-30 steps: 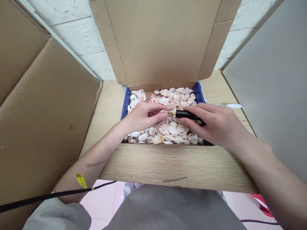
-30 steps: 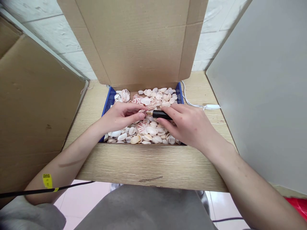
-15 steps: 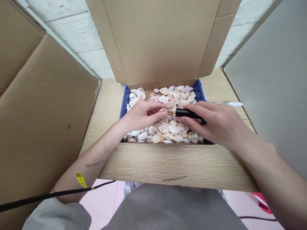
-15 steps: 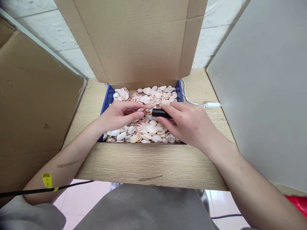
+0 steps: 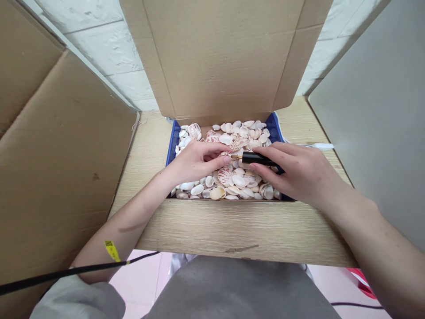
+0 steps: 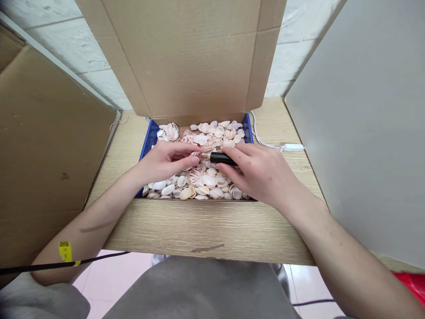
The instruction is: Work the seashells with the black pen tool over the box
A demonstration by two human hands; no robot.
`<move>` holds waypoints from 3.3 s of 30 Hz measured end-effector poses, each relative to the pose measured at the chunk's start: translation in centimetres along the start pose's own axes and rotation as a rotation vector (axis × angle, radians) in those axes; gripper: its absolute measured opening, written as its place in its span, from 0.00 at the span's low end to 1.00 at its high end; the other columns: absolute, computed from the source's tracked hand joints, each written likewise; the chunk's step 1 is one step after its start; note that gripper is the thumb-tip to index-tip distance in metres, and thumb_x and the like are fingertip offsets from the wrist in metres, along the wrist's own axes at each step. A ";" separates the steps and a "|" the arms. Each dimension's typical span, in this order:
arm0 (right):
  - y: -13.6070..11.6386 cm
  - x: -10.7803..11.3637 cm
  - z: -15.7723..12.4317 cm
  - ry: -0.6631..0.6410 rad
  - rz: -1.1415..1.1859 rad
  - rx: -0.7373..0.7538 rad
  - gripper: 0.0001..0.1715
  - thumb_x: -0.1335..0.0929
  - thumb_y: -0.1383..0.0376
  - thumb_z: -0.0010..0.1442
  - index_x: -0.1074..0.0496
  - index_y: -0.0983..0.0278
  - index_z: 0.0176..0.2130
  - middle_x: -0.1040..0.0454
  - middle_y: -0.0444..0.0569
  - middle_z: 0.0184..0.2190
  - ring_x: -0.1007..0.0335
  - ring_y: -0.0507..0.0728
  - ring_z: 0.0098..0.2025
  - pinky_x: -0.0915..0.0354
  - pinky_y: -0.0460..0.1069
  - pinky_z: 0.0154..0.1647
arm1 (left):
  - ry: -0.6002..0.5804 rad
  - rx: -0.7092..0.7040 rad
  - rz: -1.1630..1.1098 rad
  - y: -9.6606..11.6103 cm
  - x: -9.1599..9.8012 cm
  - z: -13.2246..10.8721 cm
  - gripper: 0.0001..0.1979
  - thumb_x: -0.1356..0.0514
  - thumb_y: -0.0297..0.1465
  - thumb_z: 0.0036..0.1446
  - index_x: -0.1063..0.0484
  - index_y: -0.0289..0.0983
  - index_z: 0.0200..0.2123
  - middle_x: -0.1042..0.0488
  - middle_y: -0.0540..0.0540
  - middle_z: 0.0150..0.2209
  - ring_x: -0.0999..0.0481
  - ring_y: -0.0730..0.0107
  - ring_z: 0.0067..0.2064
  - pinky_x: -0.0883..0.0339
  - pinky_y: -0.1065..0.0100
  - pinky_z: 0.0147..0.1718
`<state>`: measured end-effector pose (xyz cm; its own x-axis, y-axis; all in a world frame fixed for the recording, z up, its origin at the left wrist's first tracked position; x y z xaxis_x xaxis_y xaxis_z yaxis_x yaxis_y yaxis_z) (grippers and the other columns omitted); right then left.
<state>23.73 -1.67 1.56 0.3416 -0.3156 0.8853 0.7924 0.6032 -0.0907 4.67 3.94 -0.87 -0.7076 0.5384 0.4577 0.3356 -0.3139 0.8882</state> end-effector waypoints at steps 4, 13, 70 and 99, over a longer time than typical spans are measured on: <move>0.0 0.1 0.1 0.012 -0.003 0.015 0.15 0.34 0.58 0.67 0.24 0.67 0.44 0.22 0.50 0.31 0.28 0.56 0.28 0.42 0.50 0.24 | 0.001 -0.003 0.033 -0.1 0.0 0.0 0.20 0.38 0.41 0.60 0.21 0.34 0.50 0.17 0.43 0.36 0.20 0.69 0.32 0.29 0.73 0.30; -0.2 0.2 0.2 0.025 0.000 0.027 0.15 0.34 0.59 0.67 0.25 0.67 0.44 0.22 0.49 0.30 0.28 0.55 0.28 0.40 0.49 0.25 | -0.011 -0.005 0.004 0.1 0.0 0.1 0.19 0.38 0.39 0.60 0.21 0.33 0.49 0.17 0.43 0.36 0.21 0.71 0.31 0.30 0.73 0.29; 0.1 -0.1 0.1 -0.029 0.011 -0.031 0.15 0.36 0.57 0.68 0.25 0.63 0.44 0.23 0.48 0.30 0.29 0.55 0.29 0.41 0.49 0.26 | -0.006 -0.002 0.019 0.2 0.0 0.1 0.20 0.38 0.41 0.60 0.21 0.33 0.50 0.18 0.43 0.35 0.22 0.71 0.30 0.30 0.73 0.28; 0.2 -0.1 0.0 -0.064 0.005 -0.033 0.16 0.37 0.56 0.68 0.25 0.62 0.44 0.23 0.49 0.31 0.30 0.55 0.28 0.44 0.49 0.25 | -0.006 -0.006 0.010 -0.2 0.0 0.0 0.20 0.38 0.42 0.60 0.21 0.34 0.49 0.17 0.43 0.38 0.20 0.68 0.33 0.28 0.72 0.31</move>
<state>23.81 -1.50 1.47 0.3137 -0.2647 0.9119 0.8074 0.5797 -0.1095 4.64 4.01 -1.04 -0.7004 0.5403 0.4664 0.3388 -0.3236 0.8835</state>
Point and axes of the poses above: each hand's wrist, its own z-axis towards the middle knuckle, its own x-axis out of the back of the hand, y = z × x, the point moved 5 cm from there along z, towards the middle knuckle
